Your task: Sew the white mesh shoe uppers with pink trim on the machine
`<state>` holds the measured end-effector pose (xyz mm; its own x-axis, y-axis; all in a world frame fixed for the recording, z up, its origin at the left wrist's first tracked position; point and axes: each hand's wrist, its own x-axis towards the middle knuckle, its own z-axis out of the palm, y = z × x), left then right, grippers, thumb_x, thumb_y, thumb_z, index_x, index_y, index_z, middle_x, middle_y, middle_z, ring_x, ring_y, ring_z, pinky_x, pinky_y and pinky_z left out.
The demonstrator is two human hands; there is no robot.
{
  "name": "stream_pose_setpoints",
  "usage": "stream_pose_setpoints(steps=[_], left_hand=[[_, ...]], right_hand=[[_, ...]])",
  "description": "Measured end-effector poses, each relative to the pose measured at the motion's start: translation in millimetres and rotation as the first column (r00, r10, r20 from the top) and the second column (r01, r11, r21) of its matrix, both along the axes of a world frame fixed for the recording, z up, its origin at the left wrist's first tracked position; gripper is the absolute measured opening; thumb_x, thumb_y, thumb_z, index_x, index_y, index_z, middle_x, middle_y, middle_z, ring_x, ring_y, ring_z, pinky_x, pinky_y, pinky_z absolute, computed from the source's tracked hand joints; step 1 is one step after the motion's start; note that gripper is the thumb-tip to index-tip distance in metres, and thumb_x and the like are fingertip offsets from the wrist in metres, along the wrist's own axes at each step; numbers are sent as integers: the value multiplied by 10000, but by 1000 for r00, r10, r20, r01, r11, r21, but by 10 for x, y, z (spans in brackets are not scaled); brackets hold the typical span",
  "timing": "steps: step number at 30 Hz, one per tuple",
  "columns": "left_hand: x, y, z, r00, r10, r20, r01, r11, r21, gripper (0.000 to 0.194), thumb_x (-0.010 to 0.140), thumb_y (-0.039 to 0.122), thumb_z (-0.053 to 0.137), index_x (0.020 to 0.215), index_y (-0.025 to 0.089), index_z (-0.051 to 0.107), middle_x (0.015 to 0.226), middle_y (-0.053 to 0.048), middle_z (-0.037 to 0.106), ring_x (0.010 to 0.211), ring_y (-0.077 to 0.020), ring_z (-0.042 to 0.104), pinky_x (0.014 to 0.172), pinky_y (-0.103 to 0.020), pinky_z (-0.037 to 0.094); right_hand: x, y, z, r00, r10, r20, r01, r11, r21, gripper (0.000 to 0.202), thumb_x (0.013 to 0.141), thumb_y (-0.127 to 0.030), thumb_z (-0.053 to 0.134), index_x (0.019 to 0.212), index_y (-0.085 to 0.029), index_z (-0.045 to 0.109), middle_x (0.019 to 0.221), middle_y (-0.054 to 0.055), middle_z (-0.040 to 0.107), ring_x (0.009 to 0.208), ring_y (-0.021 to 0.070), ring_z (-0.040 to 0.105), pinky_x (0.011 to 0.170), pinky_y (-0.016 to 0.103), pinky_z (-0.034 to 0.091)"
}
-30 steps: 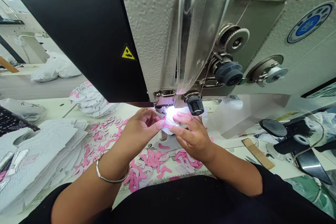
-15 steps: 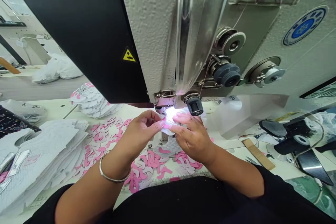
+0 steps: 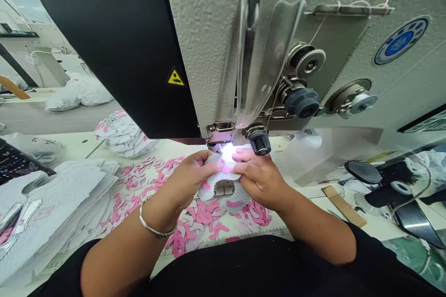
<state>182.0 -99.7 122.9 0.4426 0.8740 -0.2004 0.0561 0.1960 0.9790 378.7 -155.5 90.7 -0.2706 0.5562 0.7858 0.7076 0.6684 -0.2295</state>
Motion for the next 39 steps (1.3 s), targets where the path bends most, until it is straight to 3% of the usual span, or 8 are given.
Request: stream_pose_setpoints(steps=[6, 18, 24, 39], left_hand=[[93, 42, 38, 985, 55, 164, -34, 991, -126, 194, 681, 226, 781, 802, 143, 653, 685, -35, 648, 572, -155, 618, 523, -250, 484], [103, 66, -73, 965, 96, 245, -69, 991, -118, 150, 716, 195, 763, 827, 145, 675, 685, -15, 624, 575, -138, 605, 574, -271, 523], [111, 51, -67, 965, 74, 251, -50, 994, -101, 136, 714, 168, 748, 835, 140, 691, 728, -40, 663, 616, -142, 629, 563, -232, 506], [80, 69, -104, 961, 73, 268, -46, 993, -106, 170, 712, 188, 749, 870, 162, 694, 781, -43, 695, 661, -165, 656, 618, -273, 546]], right_hand=[[65, 105, 185, 999, 31, -28, -36, 976, -216, 296, 838, -53, 496, 934, -246, 700, 917, 37, 704, 979, 236, 658, 893, 446, 511], [92, 168, 149, 998, 46, -37, -54, 967, -248, 273, 847, -74, 480, 942, -232, 680, 933, 24, 721, 1000, 235, 666, 923, 460, 506], [86, 149, 161, 999, 33, -38, -41, 971, -234, 270, 852, -84, 498, 953, -229, 702, 939, 37, 723, 1028, 239, 653, 937, 454, 505], [79, 169, 148, 999, 33, -44, -42, 972, -231, 291, 833, -55, 479, 928, -230, 691, 876, 23, 701, 1004, 231, 660, 922, 435, 503]])
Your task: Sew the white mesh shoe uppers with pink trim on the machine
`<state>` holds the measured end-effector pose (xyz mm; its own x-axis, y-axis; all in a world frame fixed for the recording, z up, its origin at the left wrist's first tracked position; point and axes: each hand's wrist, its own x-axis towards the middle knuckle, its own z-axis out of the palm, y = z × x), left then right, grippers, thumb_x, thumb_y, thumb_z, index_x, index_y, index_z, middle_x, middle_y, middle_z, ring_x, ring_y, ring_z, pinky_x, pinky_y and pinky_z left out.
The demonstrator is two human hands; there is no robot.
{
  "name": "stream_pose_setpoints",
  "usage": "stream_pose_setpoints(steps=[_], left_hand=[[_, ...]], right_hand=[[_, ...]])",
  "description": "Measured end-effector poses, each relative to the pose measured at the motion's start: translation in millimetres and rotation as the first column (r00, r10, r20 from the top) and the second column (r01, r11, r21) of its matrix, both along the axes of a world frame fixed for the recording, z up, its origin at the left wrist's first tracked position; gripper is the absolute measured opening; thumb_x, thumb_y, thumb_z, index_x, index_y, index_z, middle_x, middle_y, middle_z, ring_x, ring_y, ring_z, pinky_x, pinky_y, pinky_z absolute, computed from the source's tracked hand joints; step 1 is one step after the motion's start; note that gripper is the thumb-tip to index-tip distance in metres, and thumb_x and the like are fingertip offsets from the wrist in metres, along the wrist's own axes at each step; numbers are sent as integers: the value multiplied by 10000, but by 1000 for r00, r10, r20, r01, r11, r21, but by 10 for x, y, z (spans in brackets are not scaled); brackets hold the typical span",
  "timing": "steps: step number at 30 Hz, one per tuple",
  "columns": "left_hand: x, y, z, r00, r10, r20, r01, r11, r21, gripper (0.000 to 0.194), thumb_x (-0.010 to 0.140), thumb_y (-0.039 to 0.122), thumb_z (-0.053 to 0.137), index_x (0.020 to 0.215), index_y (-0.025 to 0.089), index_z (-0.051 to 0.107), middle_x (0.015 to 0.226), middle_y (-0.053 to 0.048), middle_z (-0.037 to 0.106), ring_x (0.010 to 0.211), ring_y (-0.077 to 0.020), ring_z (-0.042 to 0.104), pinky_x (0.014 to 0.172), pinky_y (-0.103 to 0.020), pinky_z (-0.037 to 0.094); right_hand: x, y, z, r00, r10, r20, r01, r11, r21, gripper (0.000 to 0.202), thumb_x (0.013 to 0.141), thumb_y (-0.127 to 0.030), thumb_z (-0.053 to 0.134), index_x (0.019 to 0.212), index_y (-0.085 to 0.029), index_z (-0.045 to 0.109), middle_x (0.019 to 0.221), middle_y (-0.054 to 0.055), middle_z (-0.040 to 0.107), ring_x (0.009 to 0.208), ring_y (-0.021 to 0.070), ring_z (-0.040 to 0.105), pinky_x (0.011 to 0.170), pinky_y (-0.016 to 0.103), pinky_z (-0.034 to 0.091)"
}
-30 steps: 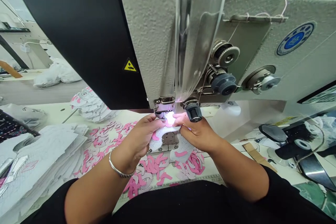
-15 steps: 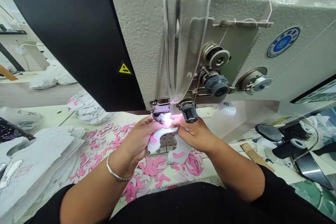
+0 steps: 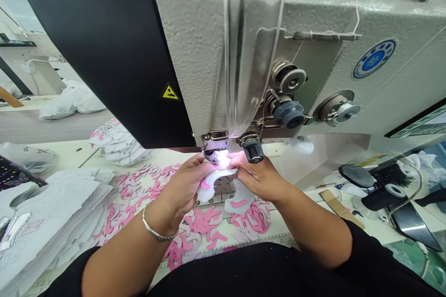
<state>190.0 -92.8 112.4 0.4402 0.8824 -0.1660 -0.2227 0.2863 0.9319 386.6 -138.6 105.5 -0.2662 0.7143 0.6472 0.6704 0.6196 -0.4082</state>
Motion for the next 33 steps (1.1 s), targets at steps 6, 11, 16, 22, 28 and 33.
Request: stream_pose_setpoints(steps=[6, 11, 16, 22, 28, 33], left_hand=[[-3, 12, 0, 1000, -2, -18, 2, 1000, -8, 189, 696, 217, 756, 861, 167, 677, 752, -32, 679, 635, -166, 643, 634, -305, 544], [-68, -97, -38, 864, 327, -382, -111, 865, 490, 255, 794, 340, 701, 997, 191, 655, 923, -67, 675, 824, -230, 647, 764, -389, 520], [-116, -352, -104, 643, 753, -140, 178, 31, 983, 290, 799, 180, 709, 1079, 189, 634, 1051, -89, 673, 1049, -276, 603, 967, -470, 421], [-22, -410, -130, 579, 777, -247, 386, 6, 923, 254, 855, 179, 664, 1105, 162, 628, 1047, -102, 685, 993, -281, 612, 902, -452, 428], [17, -406, -157, 550, 810, -205, 362, -11, 932, 256, 854, 184, 664, 1105, 152, 628, 1045, -112, 677, 971, -274, 598, 917, -458, 404], [24, -422, -159, 540, 815, -210, 375, -10, 927, 226, 854, 174, 658, 1079, 178, 646, 1049, -105, 679, 972, -271, 596, 934, -458, 386]], right_hand=[[6, -6, -12, 999, -21, 28, 21, 1000, 10, 274, 842, -59, 485, 924, -227, 685, 879, 29, 688, 1017, 234, 648, 928, 434, 501], [11, -14, -13, 999, -24, 47, 24, 1000, -5, 280, 859, -75, 474, 957, -236, 681, 916, 30, 686, 1012, 226, 641, 922, 428, 502], [34, -9, -4, 997, -13, 77, 14, 1000, -15, 270, 870, -99, 492, 985, -246, 687, 931, 28, 688, 1005, 223, 634, 935, 435, 491], [42, -14, 17, 997, 15, 77, -16, 1000, 14, 268, 927, -142, 481, 1053, -245, 694, 939, 40, 695, 984, 219, 640, 930, 439, 490], [83, 20, 34, 994, 31, 108, -32, 999, 9, 316, 889, -96, 475, 1015, -258, 716, 927, 29, 699, 966, 209, 646, 922, 418, 501], [169, 103, 3, 988, 72, 138, -68, 997, -30, 285, 956, -171, 471, 1027, -279, 724, 917, 25, 704, 912, 180, 657, 875, 369, 523]])
